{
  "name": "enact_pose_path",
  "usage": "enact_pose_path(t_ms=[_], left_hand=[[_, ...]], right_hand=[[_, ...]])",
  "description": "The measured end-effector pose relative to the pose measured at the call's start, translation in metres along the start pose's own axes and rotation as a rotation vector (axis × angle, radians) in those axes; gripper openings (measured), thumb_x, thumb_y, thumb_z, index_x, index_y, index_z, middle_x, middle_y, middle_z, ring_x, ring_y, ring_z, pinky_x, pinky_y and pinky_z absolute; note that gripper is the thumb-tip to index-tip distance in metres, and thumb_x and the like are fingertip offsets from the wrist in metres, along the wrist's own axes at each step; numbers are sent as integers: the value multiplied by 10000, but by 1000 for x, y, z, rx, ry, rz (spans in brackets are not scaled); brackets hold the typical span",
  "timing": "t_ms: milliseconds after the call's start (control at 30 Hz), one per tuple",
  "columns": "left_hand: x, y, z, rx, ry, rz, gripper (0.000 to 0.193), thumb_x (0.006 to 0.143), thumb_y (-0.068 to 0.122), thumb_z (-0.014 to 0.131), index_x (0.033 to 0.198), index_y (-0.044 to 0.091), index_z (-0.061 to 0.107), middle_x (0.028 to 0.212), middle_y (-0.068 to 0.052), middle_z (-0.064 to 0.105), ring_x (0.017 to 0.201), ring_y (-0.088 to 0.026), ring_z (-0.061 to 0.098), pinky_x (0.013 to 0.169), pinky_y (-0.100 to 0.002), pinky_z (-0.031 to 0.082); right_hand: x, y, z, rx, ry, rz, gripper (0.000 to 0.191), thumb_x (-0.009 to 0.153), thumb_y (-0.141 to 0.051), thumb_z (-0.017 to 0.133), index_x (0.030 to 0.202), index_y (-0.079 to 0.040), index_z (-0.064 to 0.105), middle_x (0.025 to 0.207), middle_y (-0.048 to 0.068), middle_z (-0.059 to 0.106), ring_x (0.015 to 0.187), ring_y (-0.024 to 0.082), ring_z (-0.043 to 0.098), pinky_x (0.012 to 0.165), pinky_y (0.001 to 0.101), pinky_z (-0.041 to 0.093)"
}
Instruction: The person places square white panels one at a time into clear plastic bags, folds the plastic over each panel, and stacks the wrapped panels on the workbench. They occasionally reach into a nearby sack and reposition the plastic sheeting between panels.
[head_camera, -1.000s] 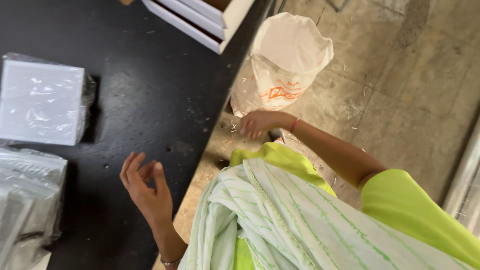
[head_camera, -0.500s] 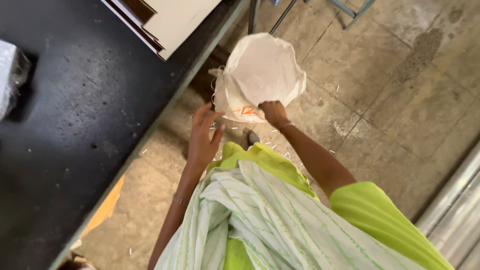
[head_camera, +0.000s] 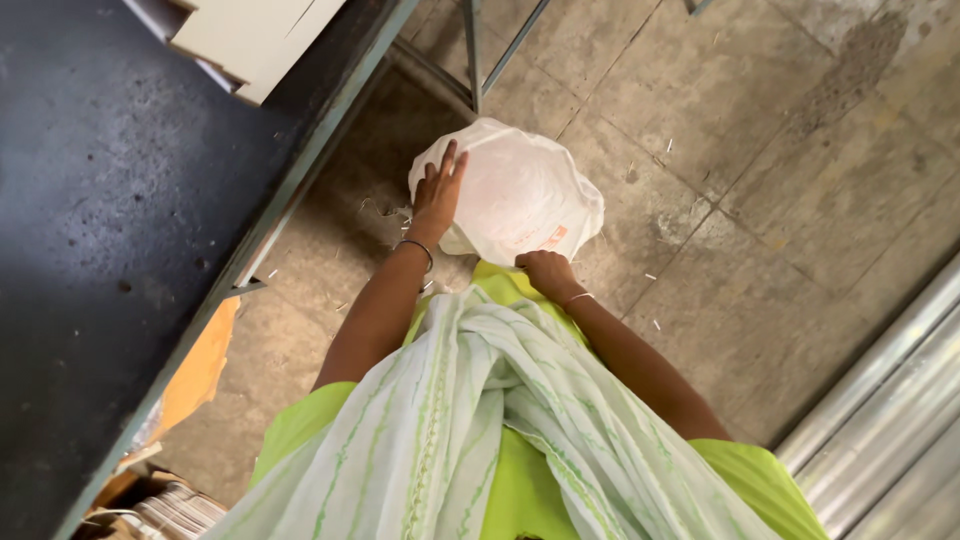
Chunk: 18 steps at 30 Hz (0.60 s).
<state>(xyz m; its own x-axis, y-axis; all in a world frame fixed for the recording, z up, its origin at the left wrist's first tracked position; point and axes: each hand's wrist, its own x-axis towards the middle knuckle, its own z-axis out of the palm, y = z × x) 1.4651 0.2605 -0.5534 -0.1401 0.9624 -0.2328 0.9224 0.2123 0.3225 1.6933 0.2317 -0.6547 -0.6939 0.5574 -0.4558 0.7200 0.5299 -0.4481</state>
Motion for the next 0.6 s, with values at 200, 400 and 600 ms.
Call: enact_pose_path(t_ms=[200,400,600], left_hand=[[5,20,-11,-212,81,243,757,756,-197,521,1468,60,493,1621,-46,377,1115,-400,555,958,-453,513],[-17,66,-44,-419,0,316,669,747,-135,553,1403,-11,511,1626,-76,369,1099,-387,563,958,-466,502],[-58,74,-117,-451,46,332,620,777,-99,581,1392,-45,529,1633,-126,392,1280,-392,522,1065,-455,471]], right_hand=[[31,73,-33,936,-472,179,248,974,-359,573,1139,-251,723,1031,33,764,803,191,722,715,373,602],[98,93,-57,-18,9,104,286,850,-387,727,1058,-193,760,1266,170,628,1072,353,640,865,475,545],[144,104,-50,-54,-68,337,263,917,-332,637,1117,-194,738,1330,154,619,1160,349,628,924,474,541]])
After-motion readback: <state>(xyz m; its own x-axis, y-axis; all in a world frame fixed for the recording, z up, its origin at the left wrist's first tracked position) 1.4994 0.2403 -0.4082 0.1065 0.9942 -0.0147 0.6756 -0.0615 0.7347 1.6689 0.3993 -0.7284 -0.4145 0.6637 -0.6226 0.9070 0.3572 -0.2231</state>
